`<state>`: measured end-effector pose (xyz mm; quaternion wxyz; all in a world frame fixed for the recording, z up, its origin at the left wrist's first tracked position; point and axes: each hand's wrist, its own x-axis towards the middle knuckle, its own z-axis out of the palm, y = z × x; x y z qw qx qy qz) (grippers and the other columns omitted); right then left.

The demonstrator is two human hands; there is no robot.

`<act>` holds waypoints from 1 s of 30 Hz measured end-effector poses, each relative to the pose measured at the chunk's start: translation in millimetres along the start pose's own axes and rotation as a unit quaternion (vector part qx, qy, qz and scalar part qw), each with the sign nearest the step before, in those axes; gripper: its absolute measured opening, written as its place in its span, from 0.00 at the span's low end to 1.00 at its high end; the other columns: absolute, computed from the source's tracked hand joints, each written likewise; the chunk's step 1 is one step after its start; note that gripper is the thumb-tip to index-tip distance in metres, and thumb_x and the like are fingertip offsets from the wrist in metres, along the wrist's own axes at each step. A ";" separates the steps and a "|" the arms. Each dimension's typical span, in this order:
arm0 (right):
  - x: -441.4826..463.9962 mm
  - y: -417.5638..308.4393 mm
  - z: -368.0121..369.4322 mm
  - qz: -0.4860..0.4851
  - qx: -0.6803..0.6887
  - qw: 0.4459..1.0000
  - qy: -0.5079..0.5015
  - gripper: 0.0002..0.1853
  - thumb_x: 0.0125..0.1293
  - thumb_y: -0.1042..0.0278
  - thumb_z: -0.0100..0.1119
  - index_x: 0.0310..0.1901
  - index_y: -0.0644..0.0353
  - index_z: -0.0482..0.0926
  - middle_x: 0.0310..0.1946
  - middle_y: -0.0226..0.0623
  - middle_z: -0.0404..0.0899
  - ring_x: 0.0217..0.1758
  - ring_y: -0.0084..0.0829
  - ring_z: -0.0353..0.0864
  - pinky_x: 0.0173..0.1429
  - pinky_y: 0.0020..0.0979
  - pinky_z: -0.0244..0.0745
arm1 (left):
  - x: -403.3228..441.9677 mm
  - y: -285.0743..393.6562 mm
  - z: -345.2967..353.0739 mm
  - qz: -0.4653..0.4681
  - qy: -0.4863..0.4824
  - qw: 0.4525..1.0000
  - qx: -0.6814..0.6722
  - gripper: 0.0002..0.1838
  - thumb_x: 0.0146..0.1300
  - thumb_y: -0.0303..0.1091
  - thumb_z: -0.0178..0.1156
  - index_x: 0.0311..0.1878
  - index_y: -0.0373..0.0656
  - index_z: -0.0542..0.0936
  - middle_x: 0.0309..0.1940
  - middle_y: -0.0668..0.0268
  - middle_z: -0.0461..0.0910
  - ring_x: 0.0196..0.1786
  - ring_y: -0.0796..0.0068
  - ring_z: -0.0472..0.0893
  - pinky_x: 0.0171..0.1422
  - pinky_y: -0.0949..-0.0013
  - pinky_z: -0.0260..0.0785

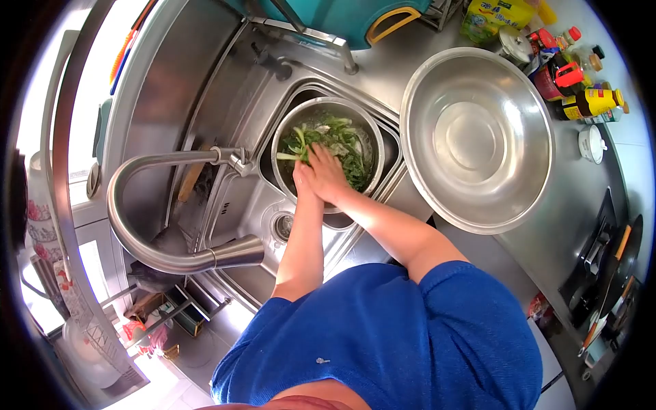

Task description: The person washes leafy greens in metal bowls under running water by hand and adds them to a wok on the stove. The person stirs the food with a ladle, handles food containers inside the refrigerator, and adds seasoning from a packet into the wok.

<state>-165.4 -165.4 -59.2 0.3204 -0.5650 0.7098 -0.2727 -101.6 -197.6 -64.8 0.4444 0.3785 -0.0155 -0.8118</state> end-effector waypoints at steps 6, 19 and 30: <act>34.0 5.3 -56.4 -0.032 -0.095 0.994 0.039 0.27 0.57 0.59 0.57 0.57 0.65 0.68 0.59 0.43 0.64 0.62 0.42 0.62 0.61 0.39 0.61 | -9.6 25.4 -4.7 0.009 0.138 0.915 0.378 0.24 0.60 0.32 0.54 0.60 0.44 0.65 0.51 0.60 0.71 0.54 0.61 0.69 0.60 0.61 0.60; 30.7 51.4 -30.5 0.112 -0.022 0.993 0.002 0.31 0.46 0.68 0.66 0.57 0.45 0.72 0.62 0.39 0.63 0.64 0.44 0.61 0.62 0.40 0.64 | 24.5 17.8 -25.1 0.182 0.055 0.589 0.786 0.32 0.53 0.34 0.58 0.64 0.53 0.63 0.60 0.54 0.64 0.60 0.54 0.66 0.59 0.58 0.64; 3.1 -38.6 -65.9 0.041 0.316 0.935 0.154 0.26 0.52 0.64 0.59 0.54 0.63 0.71 0.48 0.50 0.75 0.53 0.43 0.75 0.57 0.35 0.68 | -18.2 4.7 57.9 0.277 0.053 0.923 0.261 0.20 0.67 0.45 0.48 0.54 0.41 0.64 0.48 0.59 0.69 0.49 0.68 0.71 0.53 0.66 0.65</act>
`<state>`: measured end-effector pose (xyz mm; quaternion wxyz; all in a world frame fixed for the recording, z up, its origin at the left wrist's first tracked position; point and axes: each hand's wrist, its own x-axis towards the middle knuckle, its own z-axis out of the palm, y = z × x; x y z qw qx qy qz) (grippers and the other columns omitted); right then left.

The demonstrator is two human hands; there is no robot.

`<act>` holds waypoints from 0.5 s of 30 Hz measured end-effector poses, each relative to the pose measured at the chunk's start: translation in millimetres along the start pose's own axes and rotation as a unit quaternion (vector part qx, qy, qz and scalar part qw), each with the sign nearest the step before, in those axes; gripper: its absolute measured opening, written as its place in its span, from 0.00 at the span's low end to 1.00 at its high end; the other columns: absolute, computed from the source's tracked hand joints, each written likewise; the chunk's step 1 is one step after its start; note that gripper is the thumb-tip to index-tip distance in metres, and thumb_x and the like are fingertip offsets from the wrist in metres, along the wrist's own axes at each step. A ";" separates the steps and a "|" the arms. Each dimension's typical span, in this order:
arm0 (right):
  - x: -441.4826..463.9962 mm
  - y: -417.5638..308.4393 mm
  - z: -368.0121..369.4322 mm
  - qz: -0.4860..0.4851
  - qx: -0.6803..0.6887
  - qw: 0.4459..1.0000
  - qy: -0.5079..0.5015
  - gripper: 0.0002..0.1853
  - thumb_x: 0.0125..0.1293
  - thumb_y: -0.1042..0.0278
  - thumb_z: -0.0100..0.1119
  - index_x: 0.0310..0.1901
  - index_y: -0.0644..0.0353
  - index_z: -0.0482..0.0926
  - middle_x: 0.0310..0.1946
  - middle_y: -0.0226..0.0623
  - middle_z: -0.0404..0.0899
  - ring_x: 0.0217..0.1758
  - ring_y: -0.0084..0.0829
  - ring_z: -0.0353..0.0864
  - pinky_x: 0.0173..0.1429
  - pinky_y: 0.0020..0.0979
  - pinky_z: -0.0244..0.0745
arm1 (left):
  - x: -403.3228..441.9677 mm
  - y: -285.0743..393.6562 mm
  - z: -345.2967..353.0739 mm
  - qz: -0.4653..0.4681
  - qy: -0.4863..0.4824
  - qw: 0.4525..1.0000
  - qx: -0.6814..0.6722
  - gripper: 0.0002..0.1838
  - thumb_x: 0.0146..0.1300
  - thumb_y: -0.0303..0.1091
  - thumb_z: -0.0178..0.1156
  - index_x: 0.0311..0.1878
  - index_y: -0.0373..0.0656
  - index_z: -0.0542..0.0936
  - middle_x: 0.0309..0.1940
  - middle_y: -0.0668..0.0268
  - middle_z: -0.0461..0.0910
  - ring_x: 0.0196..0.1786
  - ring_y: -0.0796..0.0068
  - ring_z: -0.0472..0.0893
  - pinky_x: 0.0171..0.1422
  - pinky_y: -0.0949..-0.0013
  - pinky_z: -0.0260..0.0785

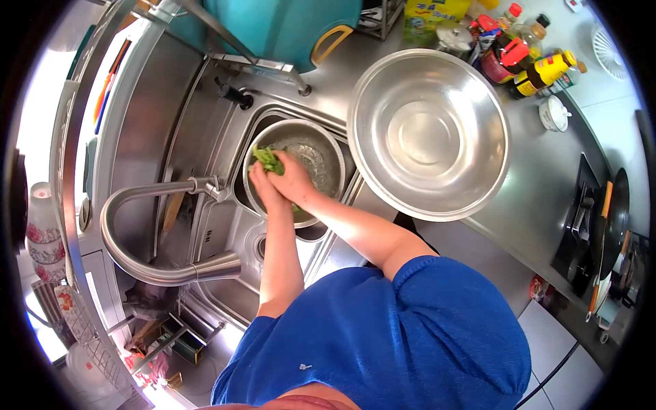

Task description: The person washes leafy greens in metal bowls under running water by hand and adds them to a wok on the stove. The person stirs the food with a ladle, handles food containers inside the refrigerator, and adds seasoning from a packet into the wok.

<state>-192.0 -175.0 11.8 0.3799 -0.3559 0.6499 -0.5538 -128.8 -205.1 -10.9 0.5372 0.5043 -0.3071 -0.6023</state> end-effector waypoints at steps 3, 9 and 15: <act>-9.6 -38.0 -7.4 -0.022 0.001 1.000 -0.009 0.26 0.52 0.63 0.58 0.53 0.63 0.71 0.49 0.50 0.75 0.53 0.45 0.74 0.57 0.36 0.68 | -18.4 32.9 13.3 0.041 -0.001 0.999 -0.007 0.20 0.67 0.45 0.46 0.54 0.41 0.64 0.48 0.58 0.68 0.50 0.68 0.70 0.53 0.66 0.65; -11.3 -22.8 1.6 -0.002 0.008 1.000 0.006 0.26 0.52 0.59 0.56 0.54 0.56 0.72 0.52 0.45 0.73 0.54 0.45 0.73 0.58 0.37 0.67 | -15.9 29.2 9.1 0.058 0.006 0.998 0.038 0.18 0.66 0.44 0.46 0.52 0.42 0.65 0.48 0.58 0.68 0.49 0.66 0.71 0.53 0.66 0.65; -14.8 -29.1 -1.4 0.006 0.062 0.998 -0.016 0.26 0.52 0.57 0.56 0.54 0.56 0.72 0.51 0.45 0.73 0.54 0.45 0.72 0.58 0.38 0.67 | -15.4 29.8 2.3 0.046 -0.020 0.999 -0.003 0.16 0.65 0.41 0.45 0.52 0.42 0.64 0.48 0.58 0.70 0.47 0.64 0.74 0.50 0.63 0.69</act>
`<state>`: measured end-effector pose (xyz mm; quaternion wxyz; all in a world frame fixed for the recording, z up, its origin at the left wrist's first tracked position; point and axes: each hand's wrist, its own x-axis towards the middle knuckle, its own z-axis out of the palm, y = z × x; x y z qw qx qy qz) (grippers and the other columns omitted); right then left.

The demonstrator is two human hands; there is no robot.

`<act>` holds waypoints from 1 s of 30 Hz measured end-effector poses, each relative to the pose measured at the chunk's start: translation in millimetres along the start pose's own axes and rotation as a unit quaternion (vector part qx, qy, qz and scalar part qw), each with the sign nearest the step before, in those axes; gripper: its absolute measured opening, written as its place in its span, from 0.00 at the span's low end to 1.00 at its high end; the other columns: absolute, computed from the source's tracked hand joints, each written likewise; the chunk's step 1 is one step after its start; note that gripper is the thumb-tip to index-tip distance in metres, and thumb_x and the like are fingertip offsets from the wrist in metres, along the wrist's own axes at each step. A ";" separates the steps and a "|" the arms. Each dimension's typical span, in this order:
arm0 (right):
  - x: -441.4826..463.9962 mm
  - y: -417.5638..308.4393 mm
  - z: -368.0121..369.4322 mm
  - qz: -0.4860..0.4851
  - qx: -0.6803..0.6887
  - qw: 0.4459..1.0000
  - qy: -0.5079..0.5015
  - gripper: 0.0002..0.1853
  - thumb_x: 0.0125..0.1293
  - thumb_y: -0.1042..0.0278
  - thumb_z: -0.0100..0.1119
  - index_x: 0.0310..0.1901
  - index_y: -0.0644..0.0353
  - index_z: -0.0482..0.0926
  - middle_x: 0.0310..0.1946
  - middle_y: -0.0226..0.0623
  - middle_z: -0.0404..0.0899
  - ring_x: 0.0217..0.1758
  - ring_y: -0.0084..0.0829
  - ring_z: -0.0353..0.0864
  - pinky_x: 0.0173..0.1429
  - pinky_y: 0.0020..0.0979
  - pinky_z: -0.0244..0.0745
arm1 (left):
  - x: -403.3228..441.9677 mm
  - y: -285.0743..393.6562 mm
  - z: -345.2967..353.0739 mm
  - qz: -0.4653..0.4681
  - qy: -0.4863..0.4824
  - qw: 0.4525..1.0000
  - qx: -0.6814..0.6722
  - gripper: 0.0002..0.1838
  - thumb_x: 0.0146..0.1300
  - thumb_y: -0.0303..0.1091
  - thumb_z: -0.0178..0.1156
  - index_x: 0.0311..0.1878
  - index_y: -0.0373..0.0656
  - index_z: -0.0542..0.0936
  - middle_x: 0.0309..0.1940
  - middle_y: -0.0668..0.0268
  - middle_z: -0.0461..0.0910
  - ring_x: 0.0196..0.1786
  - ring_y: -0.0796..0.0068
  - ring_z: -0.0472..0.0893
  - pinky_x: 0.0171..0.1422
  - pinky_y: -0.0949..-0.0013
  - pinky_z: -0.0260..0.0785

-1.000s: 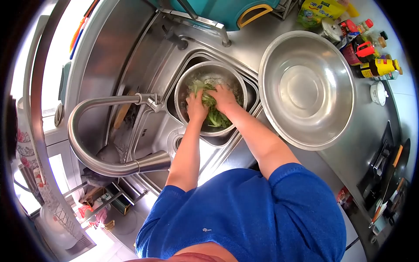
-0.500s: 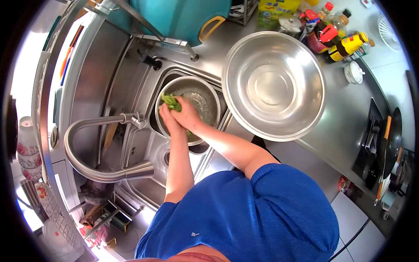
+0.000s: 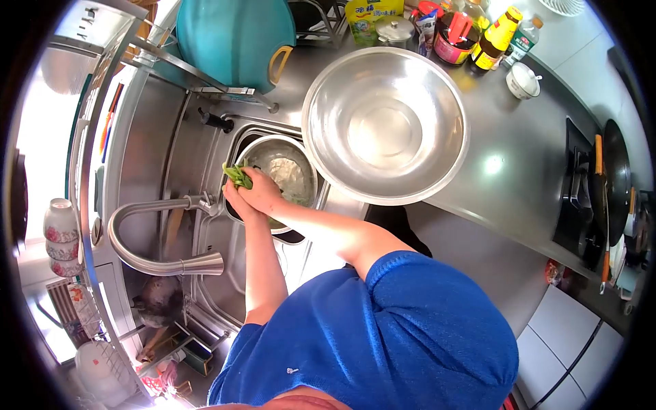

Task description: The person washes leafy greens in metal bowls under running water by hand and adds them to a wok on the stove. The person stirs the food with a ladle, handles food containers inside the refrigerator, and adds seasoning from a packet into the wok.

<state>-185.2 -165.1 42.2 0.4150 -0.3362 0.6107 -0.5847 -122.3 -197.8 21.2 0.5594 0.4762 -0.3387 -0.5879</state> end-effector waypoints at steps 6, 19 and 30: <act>-4.5 -18.8 -13.2 -0.023 -0.018 1.000 -0.007 0.25 0.53 0.63 0.57 0.54 0.61 0.72 0.50 0.48 0.74 0.55 0.43 0.73 0.59 0.35 0.67 | -24.1 25.6 26.0 0.028 0.016 0.999 0.029 0.17 0.66 0.42 0.46 0.52 0.43 0.64 0.47 0.59 0.69 0.47 0.65 0.73 0.51 0.64 0.69; -41.2 -120.6 -177.2 -0.235 0.113 0.951 0.165 0.23 0.61 0.79 0.53 0.58 0.60 0.65 0.53 0.36 0.72 0.54 0.26 0.72 0.57 0.27 0.67 | -123.3 63.6 194.0 0.128 -0.281 0.947 0.091 0.22 0.66 0.40 0.47 0.59 0.39 0.62 0.56 0.53 0.64 0.62 0.59 0.64 0.66 0.65 0.54; -63.4 -90.9 -260.2 -0.039 -0.540 0.837 0.081 0.20 0.56 0.65 0.61 0.52 0.55 0.76 0.47 0.43 0.74 0.50 0.38 0.74 0.54 0.35 0.68 | -104.8 5.7 164.3 0.168 -0.480 0.717 0.478 0.14 0.60 0.36 0.51 0.46 0.44 0.79 0.35 0.52 0.80 0.40 0.51 0.79 0.47 0.55 0.70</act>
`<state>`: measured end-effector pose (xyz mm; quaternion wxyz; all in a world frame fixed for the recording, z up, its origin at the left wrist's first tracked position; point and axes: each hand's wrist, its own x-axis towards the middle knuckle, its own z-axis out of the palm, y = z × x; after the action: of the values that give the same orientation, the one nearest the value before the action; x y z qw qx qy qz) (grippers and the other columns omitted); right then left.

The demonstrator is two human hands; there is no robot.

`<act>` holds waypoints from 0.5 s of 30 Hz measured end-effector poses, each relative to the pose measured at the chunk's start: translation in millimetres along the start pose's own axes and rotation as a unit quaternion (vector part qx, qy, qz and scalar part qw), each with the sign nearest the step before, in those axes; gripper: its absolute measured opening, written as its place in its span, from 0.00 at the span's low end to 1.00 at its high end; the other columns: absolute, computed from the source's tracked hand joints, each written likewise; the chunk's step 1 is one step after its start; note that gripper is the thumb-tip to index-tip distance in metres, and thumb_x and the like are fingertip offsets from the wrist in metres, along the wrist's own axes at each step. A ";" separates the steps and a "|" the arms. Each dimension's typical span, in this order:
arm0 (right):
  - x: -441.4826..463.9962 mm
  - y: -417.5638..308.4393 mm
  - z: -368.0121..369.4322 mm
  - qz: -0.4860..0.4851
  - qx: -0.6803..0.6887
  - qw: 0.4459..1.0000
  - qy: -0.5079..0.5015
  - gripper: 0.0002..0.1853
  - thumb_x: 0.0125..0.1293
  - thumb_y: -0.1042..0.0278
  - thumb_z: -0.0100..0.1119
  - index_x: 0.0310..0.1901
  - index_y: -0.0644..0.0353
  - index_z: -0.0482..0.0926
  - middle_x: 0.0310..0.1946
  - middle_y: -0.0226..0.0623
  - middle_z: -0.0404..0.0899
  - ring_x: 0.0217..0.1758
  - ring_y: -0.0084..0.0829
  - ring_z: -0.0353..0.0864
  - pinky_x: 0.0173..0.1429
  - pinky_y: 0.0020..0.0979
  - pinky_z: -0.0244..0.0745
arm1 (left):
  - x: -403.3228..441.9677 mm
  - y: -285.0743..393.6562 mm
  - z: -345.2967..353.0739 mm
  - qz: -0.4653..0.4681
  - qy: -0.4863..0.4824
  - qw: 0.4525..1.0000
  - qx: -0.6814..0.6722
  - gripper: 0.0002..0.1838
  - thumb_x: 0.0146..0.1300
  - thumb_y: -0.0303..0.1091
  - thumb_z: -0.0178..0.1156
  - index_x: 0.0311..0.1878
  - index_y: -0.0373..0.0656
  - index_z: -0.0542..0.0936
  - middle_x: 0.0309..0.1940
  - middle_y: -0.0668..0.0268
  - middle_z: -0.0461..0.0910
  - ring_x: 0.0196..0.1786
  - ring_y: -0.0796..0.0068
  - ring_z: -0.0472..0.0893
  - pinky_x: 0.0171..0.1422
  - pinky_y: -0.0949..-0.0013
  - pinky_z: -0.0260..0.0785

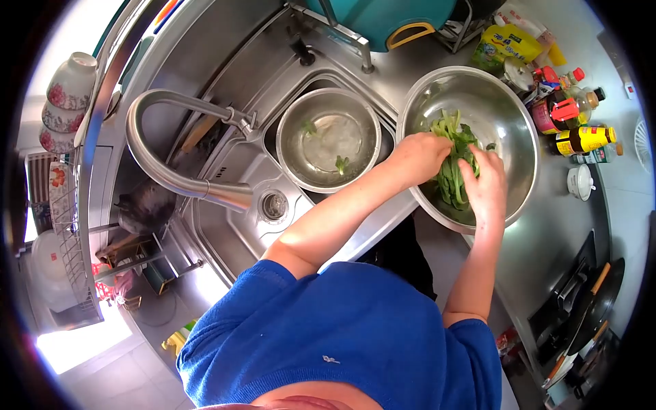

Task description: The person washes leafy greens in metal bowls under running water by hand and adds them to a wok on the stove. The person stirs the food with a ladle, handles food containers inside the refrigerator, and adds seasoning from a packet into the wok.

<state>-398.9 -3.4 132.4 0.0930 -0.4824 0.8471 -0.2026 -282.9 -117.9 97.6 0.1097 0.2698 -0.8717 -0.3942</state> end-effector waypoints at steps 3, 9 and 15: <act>2.7 -13.3 1.4 0.011 0.141 0.986 0.094 0.10 0.60 0.71 0.58 0.43 0.59 0.78 0.30 0.36 0.77 0.27 0.23 0.73 0.34 0.24 0.70 | -16.3 5.4 -27.1 0.045 0.047 0.996 -0.068 0.10 0.57 0.34 0.56 0.38 0.41 0.80 0.33 0.54 0.80 0.38 0.54 0.79 0.42 0.59 0.72; -19.0 -130.2 45.1 -0.241 0.285 0.926 0.061 0.06 0.55 0.77 0.58 0.35 0.58 0.78 0.25 0.38 0.79 0.24 0.36 0.78 0.29 0.31 0.73 | -54.6 -119.5 -72.3 -0.091 0.439 0.887 -0.106 0.06 0.56 0.28 0.59 0.37 0.42 0.79 0.29 0.60 0.78 0.28 0.66 0.77 0.34 0.67 0.69; -0.7 -125.9 242.2 -0.200 0.092 0.964 -0.151 0.10 0.55 0.69 0.57 0.40 0.56 0.79 0.32 0.41 0.75 0.42 0.39 0.79 0.47 0.40 0.73 | -79.8 -248.8 -49.8 -0.131 0.249 0.922 0.265 0.18 0.47 0.20 0.55 0.44 0.45 0.78 0.60 0.52 0.64 0.63 0.46 0.61 0.59 0.56 0.64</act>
<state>-214.8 -121.2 -31.2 0.2216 -0.6562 0.6871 -0.2193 -101.1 -240.1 -53.2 0.1952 0.4902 -0.8457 -0.0800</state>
